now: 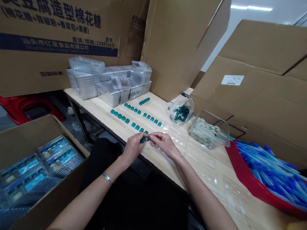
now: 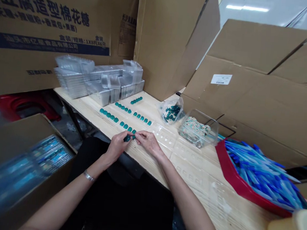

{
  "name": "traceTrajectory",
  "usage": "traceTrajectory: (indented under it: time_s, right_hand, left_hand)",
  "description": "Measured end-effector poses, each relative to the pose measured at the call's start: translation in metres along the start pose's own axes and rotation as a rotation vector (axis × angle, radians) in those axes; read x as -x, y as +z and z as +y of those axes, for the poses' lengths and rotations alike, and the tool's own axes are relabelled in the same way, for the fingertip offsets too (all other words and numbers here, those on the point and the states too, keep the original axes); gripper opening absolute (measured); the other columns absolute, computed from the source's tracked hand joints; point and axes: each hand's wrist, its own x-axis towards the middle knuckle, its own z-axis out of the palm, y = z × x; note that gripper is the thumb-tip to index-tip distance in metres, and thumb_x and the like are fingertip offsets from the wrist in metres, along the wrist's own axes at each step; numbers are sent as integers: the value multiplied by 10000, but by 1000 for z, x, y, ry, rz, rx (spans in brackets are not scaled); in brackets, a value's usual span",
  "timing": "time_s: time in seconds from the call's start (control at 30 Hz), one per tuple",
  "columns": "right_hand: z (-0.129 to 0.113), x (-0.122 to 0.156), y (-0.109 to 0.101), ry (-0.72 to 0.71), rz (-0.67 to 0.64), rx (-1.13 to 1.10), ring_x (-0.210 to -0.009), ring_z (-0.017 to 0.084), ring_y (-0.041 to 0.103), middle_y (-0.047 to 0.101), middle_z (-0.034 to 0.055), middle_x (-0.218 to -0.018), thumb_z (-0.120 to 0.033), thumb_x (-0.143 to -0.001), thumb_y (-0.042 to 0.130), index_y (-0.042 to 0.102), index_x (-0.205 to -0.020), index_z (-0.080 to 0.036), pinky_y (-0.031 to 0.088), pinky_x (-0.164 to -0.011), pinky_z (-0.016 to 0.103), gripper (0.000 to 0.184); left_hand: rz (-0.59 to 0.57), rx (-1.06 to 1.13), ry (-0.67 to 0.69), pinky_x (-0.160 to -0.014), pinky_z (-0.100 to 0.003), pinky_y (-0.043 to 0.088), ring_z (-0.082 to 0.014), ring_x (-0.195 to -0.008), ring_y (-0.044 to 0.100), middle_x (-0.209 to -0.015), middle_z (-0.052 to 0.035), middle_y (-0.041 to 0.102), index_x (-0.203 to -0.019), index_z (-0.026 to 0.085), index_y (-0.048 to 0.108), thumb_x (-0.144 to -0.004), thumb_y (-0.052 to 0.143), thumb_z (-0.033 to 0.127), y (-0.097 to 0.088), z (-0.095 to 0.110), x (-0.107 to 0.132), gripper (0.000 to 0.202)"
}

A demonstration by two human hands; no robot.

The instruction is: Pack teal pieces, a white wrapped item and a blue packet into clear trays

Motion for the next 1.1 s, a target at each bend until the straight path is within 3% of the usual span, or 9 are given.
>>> traceTrajectory:
  time_s: [0.2, 0.37, 0.47, 0.57, 0.73, 0.93, 1.1]
  right_hand:
    - [6, 3, 8, 91, 32, -332, -602, 107, 574, 627, 2, -643, -396, -677, 677, 660, -836, -143, 454, -656, 256, 300]
    - [11, 1, 2, 91, 122, -333, -612, 120, 595, 656, 18, -676, -347, -627, 718, 667, -823, -144, 471, -659, 266, 287]
    - [14, -5, -7, 2, 239, -145, -673, 147, 618, 680, 53, -771, -322, -648, 700, 675, -833, -147, 482, -677, 284, 255]
    - [22, -13, -13, -206, 321, 164, -707, 161, 615, 672, 71, -824, -291, -710, 646, 686, -802, -157, 485, -683, 297, 168]
    - [36, -18, -8, -442, 195, 503, -776, 159, 610, 658, 70, -849, -193, -807, 545, 692, -875, -171, 482, -723, 291, 163]
    - [38, -20, -3, -516, 82, 712, -830, 160, 596, 648, 74, -861, -177, -856, 488, 695, -873, -174, 469, -765, 285, 208]
    - [37, -26, -5, -531, -28, 790, -874, 159, 587, 647, 70, -858, -100, -812, 494, 682, -879, -164, 452, -802, 278, 210]
  left_hand:
    - [-3, 86, 2, -722, -261, 483, -152, -769, 633, -840, -44, 684, -918, 188, 633, -811, 530, 191, -1, 3, -4, 148]
    - [-5, 149, -19, -759, -267, 490, -156, -814, 642, -888, -46, 693, -943, 192, 639, -804, 557, 206, -2, 5, -4, 162]
    - [-25, 42, -11, -773, -279, 493, -172, -826, 647, -896, -55, 696, -953, 188, 643, -794, 557, 182, -5, 3, -3, 180]
    - [-122, -99, -7, -786, -299, 491, -192, -847, 648, -924, -68, 696, -937, 191, 652, -766, 538, 106, -7, -1, 1, 222]
    - [-190, -169, -34, -783, -289, 489, -197, -862, 645, -910, -63, 699, -913, 211, 665, -720, 523, 42, -5, -7, 4, 293]
    - [-195, -162, -27, -780, -284, 483, -192, -846, 645, -902, -57, 703, -901, 222, 672, -720, 506, 37, -3, -10, 2, 308]
    - [-191, -155, -48, -773, -277, 479, -187, -828, 647, -880, -50, 708, -882, 231, 681, -729, 516, 56, -4, -11, -1, 285]
